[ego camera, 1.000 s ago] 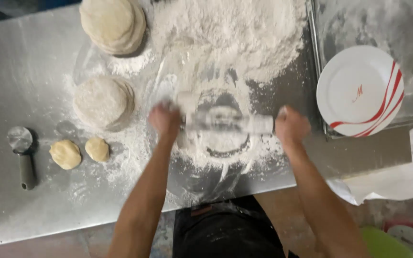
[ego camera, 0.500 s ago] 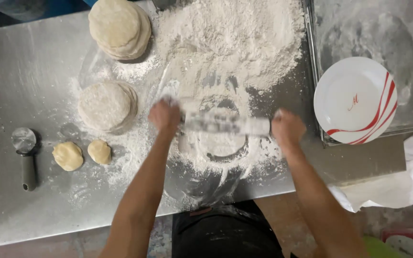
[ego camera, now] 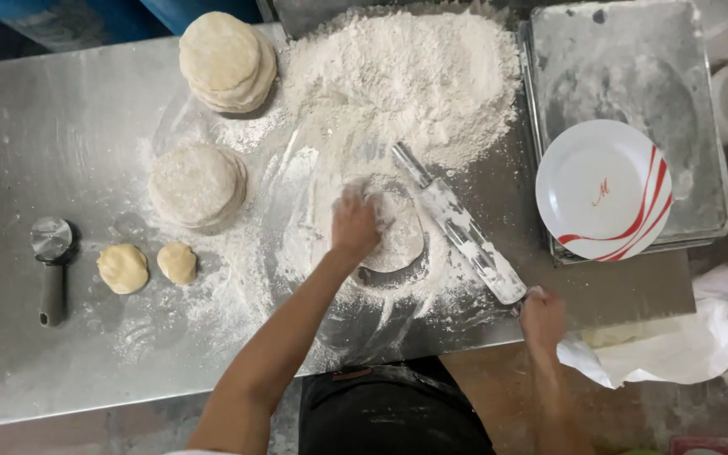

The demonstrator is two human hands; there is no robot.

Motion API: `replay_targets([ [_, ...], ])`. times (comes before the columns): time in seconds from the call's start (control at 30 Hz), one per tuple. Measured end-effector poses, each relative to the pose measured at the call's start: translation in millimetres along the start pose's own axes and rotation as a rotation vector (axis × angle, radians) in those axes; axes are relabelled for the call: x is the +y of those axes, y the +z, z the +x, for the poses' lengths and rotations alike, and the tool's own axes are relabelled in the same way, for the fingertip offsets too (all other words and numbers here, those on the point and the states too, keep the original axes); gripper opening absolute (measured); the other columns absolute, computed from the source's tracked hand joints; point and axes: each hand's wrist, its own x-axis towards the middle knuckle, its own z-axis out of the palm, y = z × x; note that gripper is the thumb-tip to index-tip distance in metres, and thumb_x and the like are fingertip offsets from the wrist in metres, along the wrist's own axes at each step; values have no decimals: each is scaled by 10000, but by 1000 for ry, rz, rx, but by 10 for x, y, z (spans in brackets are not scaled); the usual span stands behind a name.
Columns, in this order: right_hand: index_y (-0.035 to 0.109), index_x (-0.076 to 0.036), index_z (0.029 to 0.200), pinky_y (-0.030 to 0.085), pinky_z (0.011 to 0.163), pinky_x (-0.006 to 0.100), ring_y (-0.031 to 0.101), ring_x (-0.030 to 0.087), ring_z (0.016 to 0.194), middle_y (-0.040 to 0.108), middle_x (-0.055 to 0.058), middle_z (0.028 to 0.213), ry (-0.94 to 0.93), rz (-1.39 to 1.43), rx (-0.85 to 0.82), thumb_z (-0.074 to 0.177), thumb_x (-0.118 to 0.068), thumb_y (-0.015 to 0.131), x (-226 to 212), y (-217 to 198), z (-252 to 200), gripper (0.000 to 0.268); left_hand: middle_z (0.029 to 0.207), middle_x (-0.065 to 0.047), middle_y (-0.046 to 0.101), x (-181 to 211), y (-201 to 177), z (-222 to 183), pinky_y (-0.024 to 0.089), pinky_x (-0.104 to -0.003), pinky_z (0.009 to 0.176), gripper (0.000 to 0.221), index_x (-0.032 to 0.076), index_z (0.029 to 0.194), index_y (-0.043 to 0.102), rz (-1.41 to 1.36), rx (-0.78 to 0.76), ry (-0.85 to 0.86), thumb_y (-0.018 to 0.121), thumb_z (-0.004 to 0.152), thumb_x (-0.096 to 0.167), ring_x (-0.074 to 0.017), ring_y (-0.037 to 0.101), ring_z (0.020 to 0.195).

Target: Roll and flatten bread dough balls on a floured surface using a rolling pin and hands.

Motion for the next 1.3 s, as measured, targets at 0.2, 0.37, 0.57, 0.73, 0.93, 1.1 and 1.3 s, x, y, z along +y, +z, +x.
replay_targets([
  [0.2, 733, 1, 837, 486, 700, 484, 674, 350, 646, 659, 153, 622, 47, -66, 37, 973, -280, 477, 329, 94, 26, 403, 1241, -191, 702, 193, 55, 0, 524, -484, 1061, 483, 55, 1360, 567, -288, -255, -97, 607, 904, 212, -355, 663, 1217],
  [0.37, 776, -22, 992, 517, 737, 526, 717, 407, 788, 719, 225, 788, -76, -175, 17, 872, -247, 575, 825, 219, 386, 324, 1237, -253, 635, -190, 870, 28, 508, -480, 981, 664, -39, 1225, 581, -477, -259, -220, 809, 773, 391, -401, 616, 1159],
  [0.57, 784, 23, 1012, 522, 830, 544, 717, 460, 904, 743, 285, 861, -50, -252, 26, 931, -278, 578, 695, 207, 347, 373, 1044, -145, 736, -267, -1539, -858, 596, -388, 820, 324, 25, 1114, 687, -1050, -36, -209, 684, 792, 62, -260, 719, 951],
  [0.73, 768, 41, 1067, 523, 795, 540, 678, 506, 919, 698, 324, 944, -86, -365, 162, 949, -293, 651, 1780, 650, 1188, 372, 1041, -144, 750, -1235, -1944, -987, 641, -350, 775, 331, -54, 1211, 674, -1322, 487, -417, 730, 937, 122, -205, 726, 877],
  [0.93, 753, 39, 955, 549, 724, 407, 714, 291, 864, 723, 163, 936, -195, -558, 89, 920, -165, 676, 2160, 710, 1614, 221, 1163, -237, 696, -2418, -1104, -872, 553, -407, 735, 497, -83, 1352, 566, -1141, 636, -957, 609, 859, -35, -328, 695, 966],
  [1.1, 725, 122, 905, 524, 573, 419, 698, 285, 683, 710, 232, 758, 9, 25, 287, 1026, -75, 587, 1901, 721, 1309, 270, 1550, -218, 432, -2144, -1595, -588, 290, -503, 1249, 640, -14, 1525, 427, -547, 623, -682, 661, 936, 74, -363, 384, 1478],
  [1.3, 793, 48, 929, 525, 539, 391, 707, 255, 682, 741, 180, 827, -48, -168, 602, 906, -118, 737, 2624, 876, 1998, 176, 1651, -191, 244, -2295, -1662, -218, 132, -652, 1171, 560, 172, 1467, 489, -99, 212, -405, 581, 937, 329, -405, 196, 1565],
])
